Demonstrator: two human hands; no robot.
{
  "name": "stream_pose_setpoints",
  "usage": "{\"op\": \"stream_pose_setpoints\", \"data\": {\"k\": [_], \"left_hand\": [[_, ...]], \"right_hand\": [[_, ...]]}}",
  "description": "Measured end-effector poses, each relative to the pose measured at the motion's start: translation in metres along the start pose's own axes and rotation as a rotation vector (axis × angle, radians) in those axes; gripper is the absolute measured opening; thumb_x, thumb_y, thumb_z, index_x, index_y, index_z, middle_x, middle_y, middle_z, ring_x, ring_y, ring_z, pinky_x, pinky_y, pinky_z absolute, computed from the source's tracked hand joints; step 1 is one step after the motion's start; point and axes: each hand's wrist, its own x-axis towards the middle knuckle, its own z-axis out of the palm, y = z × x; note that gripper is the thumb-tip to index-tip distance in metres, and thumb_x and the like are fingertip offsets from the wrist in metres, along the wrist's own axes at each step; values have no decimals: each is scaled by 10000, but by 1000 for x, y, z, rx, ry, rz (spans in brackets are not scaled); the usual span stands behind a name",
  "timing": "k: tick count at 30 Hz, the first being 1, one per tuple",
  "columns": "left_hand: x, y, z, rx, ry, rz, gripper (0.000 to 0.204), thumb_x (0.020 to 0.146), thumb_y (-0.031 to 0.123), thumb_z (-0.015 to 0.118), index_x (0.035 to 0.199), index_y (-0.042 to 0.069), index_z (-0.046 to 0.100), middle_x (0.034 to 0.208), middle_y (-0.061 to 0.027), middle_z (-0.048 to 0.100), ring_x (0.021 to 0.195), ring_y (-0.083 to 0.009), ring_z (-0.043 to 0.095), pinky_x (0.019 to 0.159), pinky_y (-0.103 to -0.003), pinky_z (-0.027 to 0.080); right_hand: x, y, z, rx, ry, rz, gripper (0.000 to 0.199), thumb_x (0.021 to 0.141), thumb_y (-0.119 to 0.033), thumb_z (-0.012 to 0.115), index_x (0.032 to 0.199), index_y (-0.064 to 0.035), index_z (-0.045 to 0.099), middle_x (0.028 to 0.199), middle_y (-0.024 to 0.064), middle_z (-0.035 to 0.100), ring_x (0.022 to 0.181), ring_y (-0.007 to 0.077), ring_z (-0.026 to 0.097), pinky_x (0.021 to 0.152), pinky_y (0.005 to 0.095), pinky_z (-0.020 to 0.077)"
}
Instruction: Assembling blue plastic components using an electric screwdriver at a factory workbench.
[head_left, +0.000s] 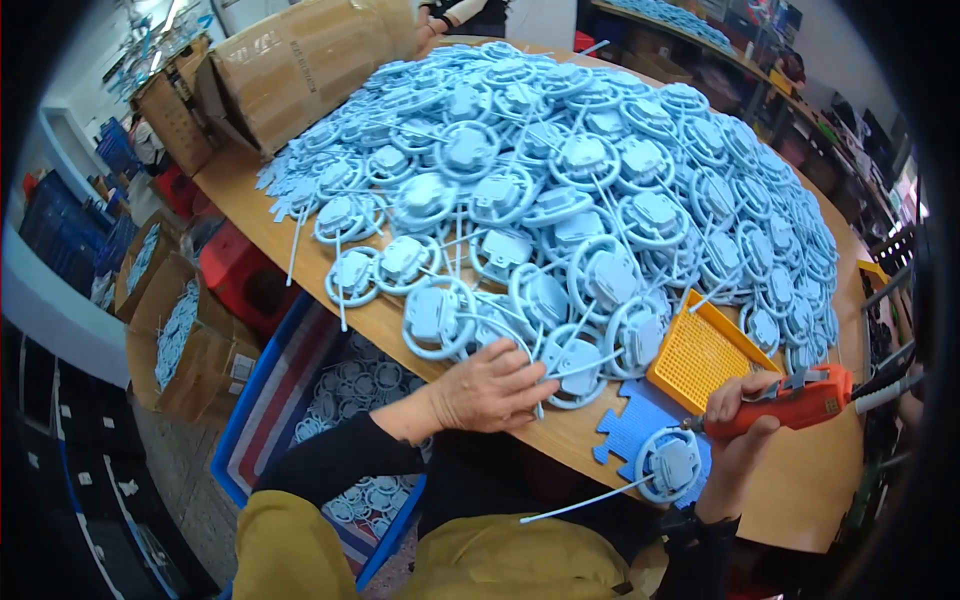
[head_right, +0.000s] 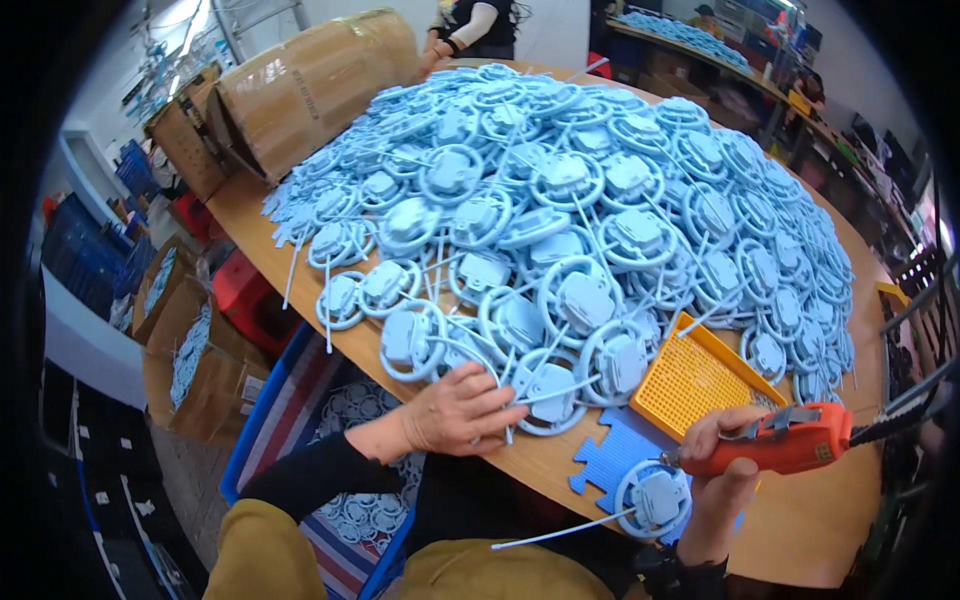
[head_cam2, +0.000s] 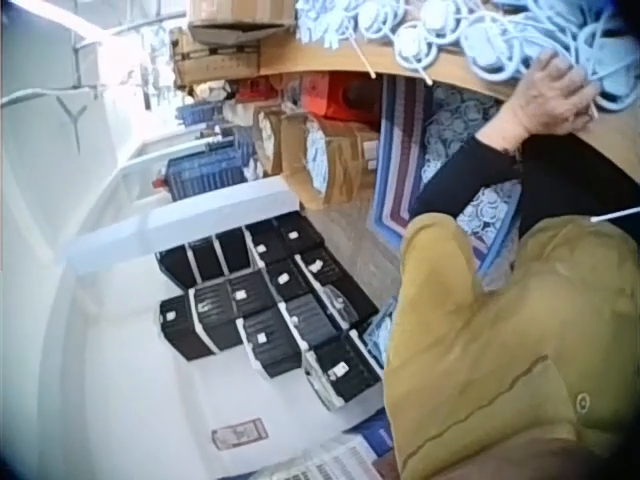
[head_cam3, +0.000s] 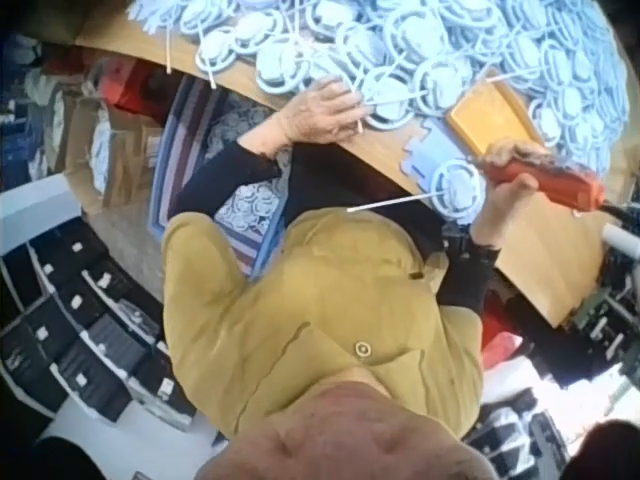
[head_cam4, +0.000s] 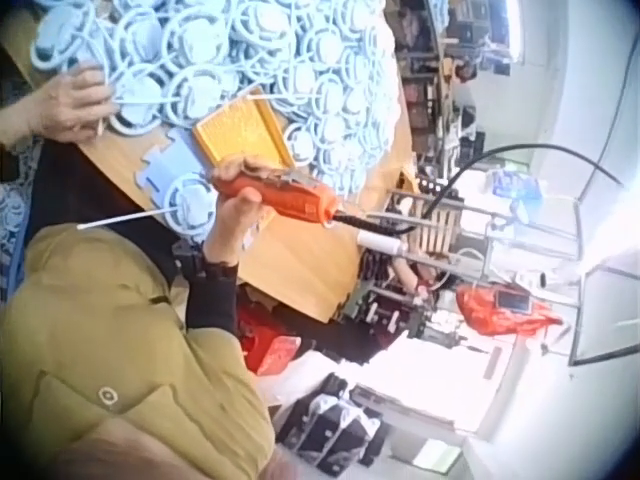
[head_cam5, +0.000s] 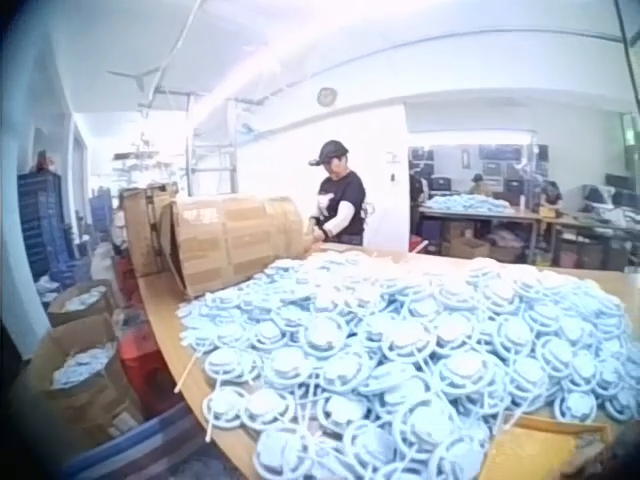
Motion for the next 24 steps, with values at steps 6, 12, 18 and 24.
{"op": "stream_pose_setpoints", "data": {"k": [6, 12, 18, 24], "left_hand": [[12, -29, -19, -56, -43, 24, 792, 623, 585, 688, 1253, 135, 521, 1198, -82, 486, 1043, -249, 456, 971, -434, 335], [5, -14, -34, 23, -219, -179, 927, 585, 629, 698, 1352, 177, 443, 1303, -91, 421, 1151, -263, 409, 1027, -477, 279], [44, 27, -78, 14, -614, -403, 824, 650, 331, 783, 1372, 169, 422, 1373, -132, 390, 1278, -335, 351, 1092, -524, 207], [78, 48, -35, -96, -158, -521, 584, 643, 193, 753, 1171, 47, 549, 1192, -150, 509, 1143, -341, 448, 954, -521, 328]], "right_hand": [[0, -2, -10, -7, -13, -16, 600, 756, -562, 689, 970, -51, 457, 628, 46, 497, 543, 145, 503, 480, 253, 424], [6, -8, -29, -38, 45, -47, 637, 747, -602, 675, 981, -48, 463, 638, 37, 486, 542, 143, 490, 485, 251, 416], [21, -11, -41, -43, 16, -99, 592, 793, -600, 609, 1001, -58, 497, 648, 14, 457, 596, 128, 457, 533, 249, 386], [47, 19, -69, -53, 117, -171, 529, 821, -537, 633, 1013, -58, 518, 688, 42, 502, 628, 149, 486, 572, 274, 406]]}}
